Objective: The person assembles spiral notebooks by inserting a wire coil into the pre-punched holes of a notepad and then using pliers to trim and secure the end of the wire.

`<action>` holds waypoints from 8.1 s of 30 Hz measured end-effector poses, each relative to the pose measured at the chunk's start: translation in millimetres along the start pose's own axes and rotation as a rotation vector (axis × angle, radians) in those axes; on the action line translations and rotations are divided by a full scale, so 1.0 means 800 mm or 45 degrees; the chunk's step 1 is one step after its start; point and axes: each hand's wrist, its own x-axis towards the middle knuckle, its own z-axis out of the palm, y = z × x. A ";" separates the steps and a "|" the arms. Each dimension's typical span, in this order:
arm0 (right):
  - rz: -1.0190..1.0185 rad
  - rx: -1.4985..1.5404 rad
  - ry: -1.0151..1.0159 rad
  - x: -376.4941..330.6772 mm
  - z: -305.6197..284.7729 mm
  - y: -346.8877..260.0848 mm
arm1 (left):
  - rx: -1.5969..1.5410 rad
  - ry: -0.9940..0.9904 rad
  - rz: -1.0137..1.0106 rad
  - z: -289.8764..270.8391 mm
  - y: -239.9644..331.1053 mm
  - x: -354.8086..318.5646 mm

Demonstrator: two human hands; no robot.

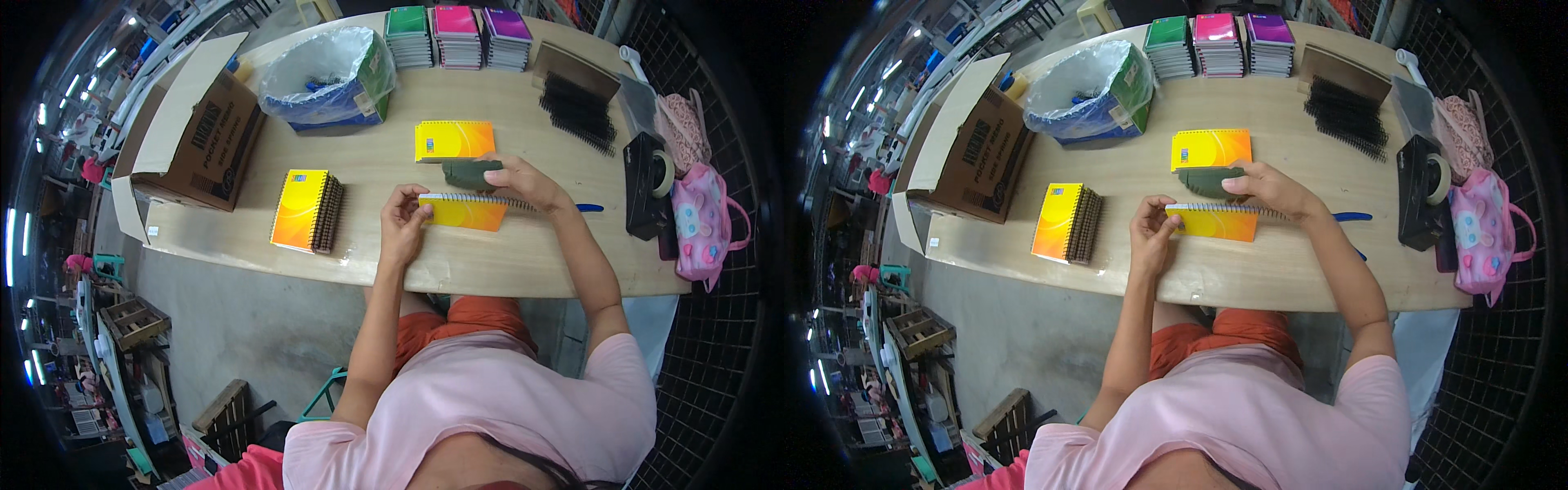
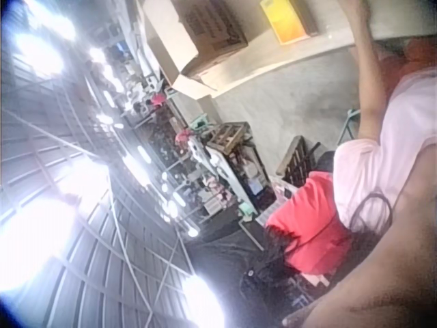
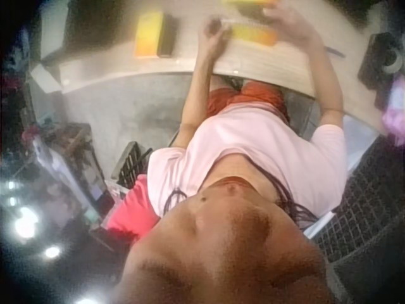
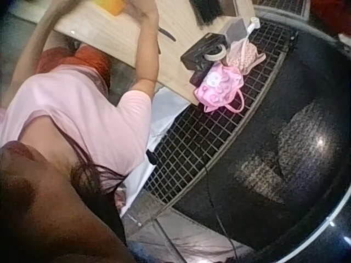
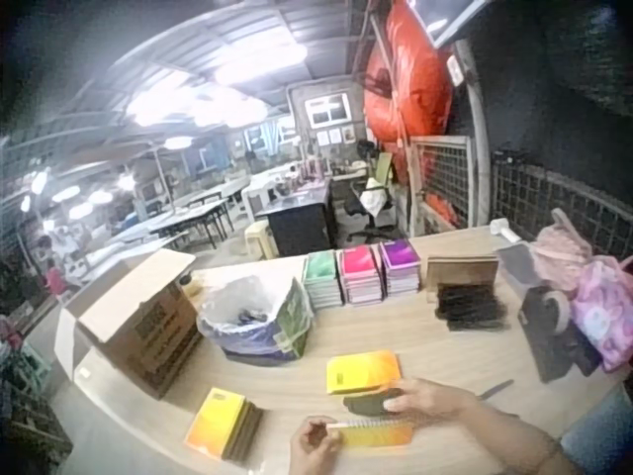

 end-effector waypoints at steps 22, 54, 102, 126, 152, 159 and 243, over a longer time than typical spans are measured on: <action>0.092 -0.808 -0.171 0.023 0.000 0.018 | -0.068 -0.032 -0.139 0.001 0.000 0.001; -0.461 -1.410 1.035 -0.146 -0.068 0.051 | -0.111 0.125 -0.095 0.019 0.034 -0.008; -0.349 0.268 0.493 -0.074 0.102 0.020 | 1.023 -0.320 0.903 0.083 0.081 -0.112; -0.884 -1.694 0.426 -0.047 0.048 -0.027 | 0.336 -0.164 0.038 0.013 0.099 -0.034; -0.937 -1.750 0.337 -0.029 0.049 -0.015 | 0.348 -0.190 -0.012 0.009 0.092 -0.039; -1.086 -1.935 0.400 -0.035 0.058 -0.028 | 0.207 -0.101 -0.159 0.002 0.087 -0.038; -0.145 -1.286 1.110 -0.085 -0.083 0.062 | 1.074 -0.165 0.087 -0.236 0.168 0.098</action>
